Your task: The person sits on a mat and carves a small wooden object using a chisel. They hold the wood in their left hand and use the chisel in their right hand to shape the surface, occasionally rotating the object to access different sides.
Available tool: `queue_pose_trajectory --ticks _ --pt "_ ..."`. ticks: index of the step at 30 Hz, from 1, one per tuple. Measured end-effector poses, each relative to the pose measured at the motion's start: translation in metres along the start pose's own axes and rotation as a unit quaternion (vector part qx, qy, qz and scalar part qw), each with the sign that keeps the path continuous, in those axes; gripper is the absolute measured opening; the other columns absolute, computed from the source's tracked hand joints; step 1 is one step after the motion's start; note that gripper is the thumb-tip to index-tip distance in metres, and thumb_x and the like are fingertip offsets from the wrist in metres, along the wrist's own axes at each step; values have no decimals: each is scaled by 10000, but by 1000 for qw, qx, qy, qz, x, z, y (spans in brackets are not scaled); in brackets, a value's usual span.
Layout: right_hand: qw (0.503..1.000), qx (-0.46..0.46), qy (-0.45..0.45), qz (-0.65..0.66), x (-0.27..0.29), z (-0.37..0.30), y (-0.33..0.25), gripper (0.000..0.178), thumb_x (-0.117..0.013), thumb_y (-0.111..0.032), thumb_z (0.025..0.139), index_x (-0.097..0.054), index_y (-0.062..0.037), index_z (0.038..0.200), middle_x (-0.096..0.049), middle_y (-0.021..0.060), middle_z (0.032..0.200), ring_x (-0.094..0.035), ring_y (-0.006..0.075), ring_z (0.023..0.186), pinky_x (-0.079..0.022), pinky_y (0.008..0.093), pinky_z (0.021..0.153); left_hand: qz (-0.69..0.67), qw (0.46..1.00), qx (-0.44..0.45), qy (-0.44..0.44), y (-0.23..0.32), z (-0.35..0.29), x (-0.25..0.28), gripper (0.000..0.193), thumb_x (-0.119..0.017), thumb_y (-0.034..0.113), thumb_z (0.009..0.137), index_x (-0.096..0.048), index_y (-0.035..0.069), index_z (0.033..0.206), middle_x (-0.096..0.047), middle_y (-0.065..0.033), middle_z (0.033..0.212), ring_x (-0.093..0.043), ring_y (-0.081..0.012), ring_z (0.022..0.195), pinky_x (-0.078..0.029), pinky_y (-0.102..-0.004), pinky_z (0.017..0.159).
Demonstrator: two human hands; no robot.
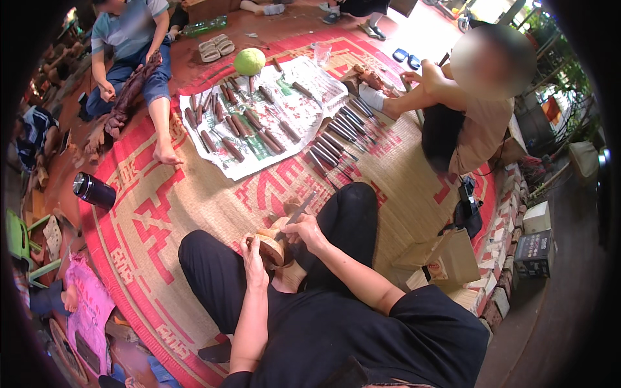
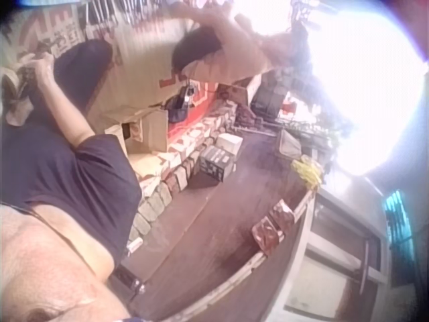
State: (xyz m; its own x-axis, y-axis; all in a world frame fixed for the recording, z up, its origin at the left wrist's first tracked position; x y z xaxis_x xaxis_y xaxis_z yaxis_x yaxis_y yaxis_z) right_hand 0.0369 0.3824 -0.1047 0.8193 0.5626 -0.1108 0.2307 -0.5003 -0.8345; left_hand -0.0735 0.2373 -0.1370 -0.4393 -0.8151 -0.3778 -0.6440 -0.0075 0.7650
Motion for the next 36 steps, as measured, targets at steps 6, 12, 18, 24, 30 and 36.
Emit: queue_pose_trajectory --ticks 6,12,18,24,30,36 --pt "1000 -9 -22 13 -12 -6 -7 145 -710 -98 717 -585 -29 741 -588 49 618 -554 121 474 -412 230 423 12 1000 -10 -22 6 -1 -5 479 -564 351 912 -389 90 1273 -411 -120 1250 -422 -227 1137 -388 -347 936" --pt "1000 0 -5 0 1 2 -2 186 -709 -148 721 -602 -3 765 -606 73 653 -573 148 508 -426 245 463 19 1000 1 -5 5 -2 -2 510 -580 341 903 -381 84 1296 -411 -119 1255 -421 -224 1141 -380 -347 946" --pt "1000 -8 -18 -24 -3 -3 -6 202 -714 -154 718 -608 6 781 -605 78 663 -570 147 506 -430 250 465 5 1000 -7 -9 -2 4 2 528 -589 334 897 -376 83 1310 -399 -122 1281 -422 -229 1146 -384 -350 950" --pt "1000 -12 -21 -1 -8 -6 -14 157 -714 -125 730 -600 -18 752 -576 35 620 -547 109 475 -422 224 422 25 1000 1 -17 6 -2 -5 519 -588 329 896 -381 89 1306 -402 -123 1276 -431 -233 1134 -405 -350 929" --pt "999 14 -2 -44 4 3 -6 179 -717 -145 724 -628 -2 786 -576 38 625 -543 117 461 -426 233 433 19 1000 -1 -21 5 -3 -6 500 -593 323 895 -391 91 1289 -430 -122 1232 -445 -228 1107 -409 -349 915" --pt "999 -25 -43 -13 -10 -8 -11 150 -703 -126 733 -635 -7 793 -577 30 645 -541 104 491 -411 226 438 7 999 -2 -32 10 -6 -12 489 -603 313 891 -400 87 1275 -444 -115 1216 -447 -213 1097 -398 -332 914"
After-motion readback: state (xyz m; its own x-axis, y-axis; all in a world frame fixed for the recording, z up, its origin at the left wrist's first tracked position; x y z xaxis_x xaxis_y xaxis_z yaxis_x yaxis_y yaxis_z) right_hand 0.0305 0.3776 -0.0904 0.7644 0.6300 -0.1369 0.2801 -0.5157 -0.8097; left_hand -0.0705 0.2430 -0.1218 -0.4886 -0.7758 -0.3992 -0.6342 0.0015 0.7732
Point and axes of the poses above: each hand's wrist, its own z-axis towards the middle knuckle, its own x-axis out of the back of the hand, y = z × x, the point moved 10 cm from there along z, towards the middle knuckle
